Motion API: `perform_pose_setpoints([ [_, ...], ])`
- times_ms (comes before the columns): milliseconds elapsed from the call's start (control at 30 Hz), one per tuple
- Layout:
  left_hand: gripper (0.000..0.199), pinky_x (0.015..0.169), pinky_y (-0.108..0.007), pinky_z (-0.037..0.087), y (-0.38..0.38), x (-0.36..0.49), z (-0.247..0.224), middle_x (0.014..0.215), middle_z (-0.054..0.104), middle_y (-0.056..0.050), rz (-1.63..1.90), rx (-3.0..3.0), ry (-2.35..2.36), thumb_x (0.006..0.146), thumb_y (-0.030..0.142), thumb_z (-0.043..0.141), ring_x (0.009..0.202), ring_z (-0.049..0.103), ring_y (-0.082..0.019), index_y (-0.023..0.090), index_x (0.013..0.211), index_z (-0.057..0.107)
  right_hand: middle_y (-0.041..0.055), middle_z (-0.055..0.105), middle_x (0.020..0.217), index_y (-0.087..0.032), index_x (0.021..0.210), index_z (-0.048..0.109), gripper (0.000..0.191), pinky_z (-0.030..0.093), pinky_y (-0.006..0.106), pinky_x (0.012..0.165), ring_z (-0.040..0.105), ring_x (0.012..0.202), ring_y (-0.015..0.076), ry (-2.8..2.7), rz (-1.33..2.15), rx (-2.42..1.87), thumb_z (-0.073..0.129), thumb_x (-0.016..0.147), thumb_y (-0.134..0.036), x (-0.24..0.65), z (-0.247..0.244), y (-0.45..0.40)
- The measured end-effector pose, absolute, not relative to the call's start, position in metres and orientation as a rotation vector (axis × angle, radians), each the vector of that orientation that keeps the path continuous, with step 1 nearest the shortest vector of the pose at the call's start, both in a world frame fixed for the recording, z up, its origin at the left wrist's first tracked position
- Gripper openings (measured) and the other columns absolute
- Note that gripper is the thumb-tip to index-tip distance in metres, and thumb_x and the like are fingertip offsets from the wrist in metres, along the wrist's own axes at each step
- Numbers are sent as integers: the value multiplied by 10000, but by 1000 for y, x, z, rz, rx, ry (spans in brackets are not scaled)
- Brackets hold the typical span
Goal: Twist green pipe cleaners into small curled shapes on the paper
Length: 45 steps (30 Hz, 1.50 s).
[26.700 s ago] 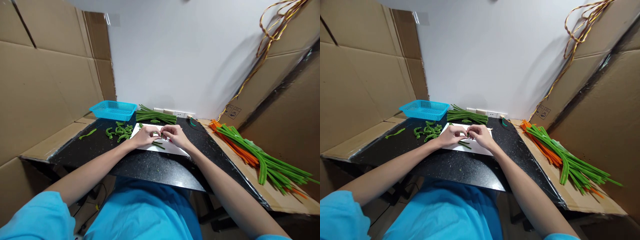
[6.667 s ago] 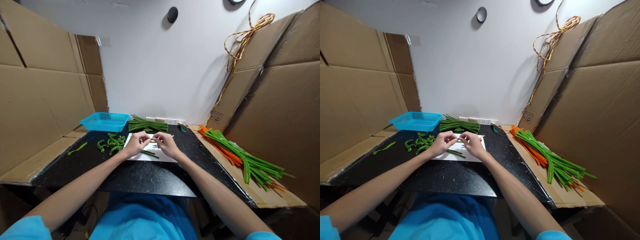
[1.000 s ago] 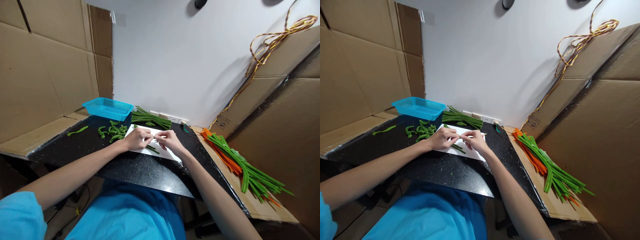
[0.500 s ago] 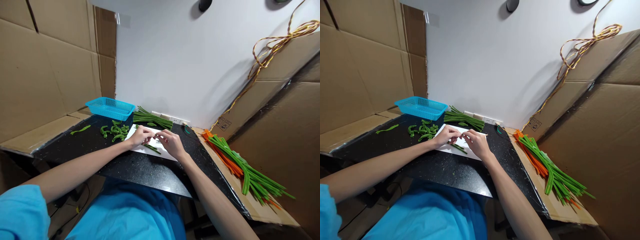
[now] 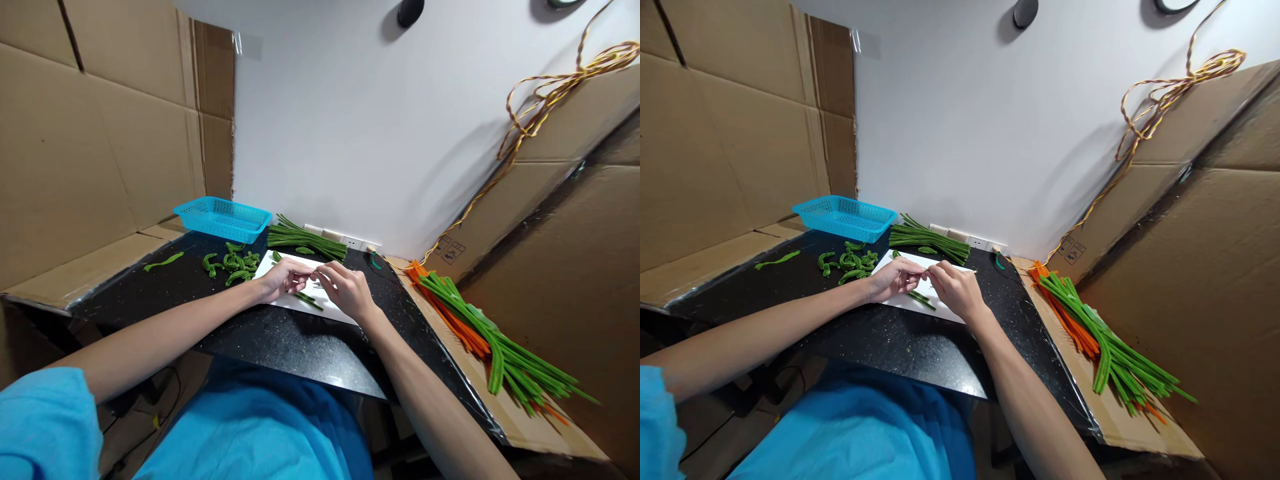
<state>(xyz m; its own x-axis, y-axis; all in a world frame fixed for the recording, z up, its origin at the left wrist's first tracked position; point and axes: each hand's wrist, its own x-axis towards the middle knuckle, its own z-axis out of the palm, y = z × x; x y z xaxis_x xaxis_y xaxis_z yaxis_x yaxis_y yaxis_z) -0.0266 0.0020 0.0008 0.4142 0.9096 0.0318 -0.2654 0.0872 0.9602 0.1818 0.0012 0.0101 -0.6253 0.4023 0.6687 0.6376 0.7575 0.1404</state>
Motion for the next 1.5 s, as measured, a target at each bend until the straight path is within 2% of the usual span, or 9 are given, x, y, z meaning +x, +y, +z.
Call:
perform_pose_setpoints([
  [200, 354, 450, -234, 241, -1, -25, 3, 518, 522, -7, 1098, 1345, 701, 711, 402, 825, 483, 412, -81, 112, 586, 666, 83, 738, 925, -201, 1084, 753, 346, 389, 248, 593, 607, 673, 124, -2274, -316, -850, 446, 1080, -362, 183, 10, 1],
  [400, 335, 449, -238, 268, 1, -26, 2, 513, 519, -11, 1097, 1392, 698, 746, 373, 771, 480, 435, -95, 113, 573, 650, 43, 653, 777, -192, 981, 748, 307, 400, 245, 601, 532, 586, 116, -2230, -189, -806, 489, 1056, -337, 177, 5, 0],
  [567, 360, 446, -233, 260, 0, -24, 1, 522, 522, -10, 1112, 1392, 696, 742, 386, 784, 478, 420, -84, 109, 562, 640, 26, 618, 734, -185, 943, 740, 279, 417, 251, 608, 516, 562, 117, -2181, -39, -762, 522, 1038, -331, 176, 4, 2],
  [800, 342, 455, -226, 260, -2, -23, 3, 555, 552, -13, 1104, 1350, 733, 716, 422, 817, 488, 442, -84, 91, 714, 730, 46, 672, 783, -207, 1042, 757, 317, 425, 262, 635, 546, 599, 138, -2222, -86, -830, 493, 1062, -382, 182, 5, 5],
  [1067, 359, 461, -227, 254, -1, -21, 1, 551, 535, -6, 1107, 1340, 735, 697, 440, 824, 484, 421, -79, 98, 706, 717, 49, 692, 776, -202, 973, 753, 329, 389, 269, 630, 560, 608, 148, -2194, -129, -893, 479, 1068, -358, 176, 3, 5],
  [1267, 303, 504, -248, 240, 1, -22, -1, 483, 451, 26, 1296, 1623, 848, 764, 393, 725, 493, 341, -84, 112, 651, 731, 45, 703, 738, -207, 844, 727, 296, 402, 284, 637, 582, 622, 173, -2057, 156, -952, 526, 1029, -320, 160, -1, 5],
  [1400, 321, 552, -259, 272, -2, -25, 2, 534, 508, 5, 1352, 1909, 921, 847, 339, 645, 556, 398, -108, 127, 621, 729, 40, 675, 692, -197, 797, 734, 357, 412, 282, 614, 575, 613, 171, -1967, 424, -931, 553, 1009, -419, 156, 1, 4],
  [1500, 307, 562, -261, 292, -2, -30, 3, 582, 550, -5, 1315, 2047, 902, 867, 319, 631, 569, 423, -115, 129, 648, 733, 48, 668, 708, -191, 786, 754, 401, 405, 280, 601, 552, 632, 170, -1999, 475, -871, 576, 989, -487, 162, 4, 5],
])
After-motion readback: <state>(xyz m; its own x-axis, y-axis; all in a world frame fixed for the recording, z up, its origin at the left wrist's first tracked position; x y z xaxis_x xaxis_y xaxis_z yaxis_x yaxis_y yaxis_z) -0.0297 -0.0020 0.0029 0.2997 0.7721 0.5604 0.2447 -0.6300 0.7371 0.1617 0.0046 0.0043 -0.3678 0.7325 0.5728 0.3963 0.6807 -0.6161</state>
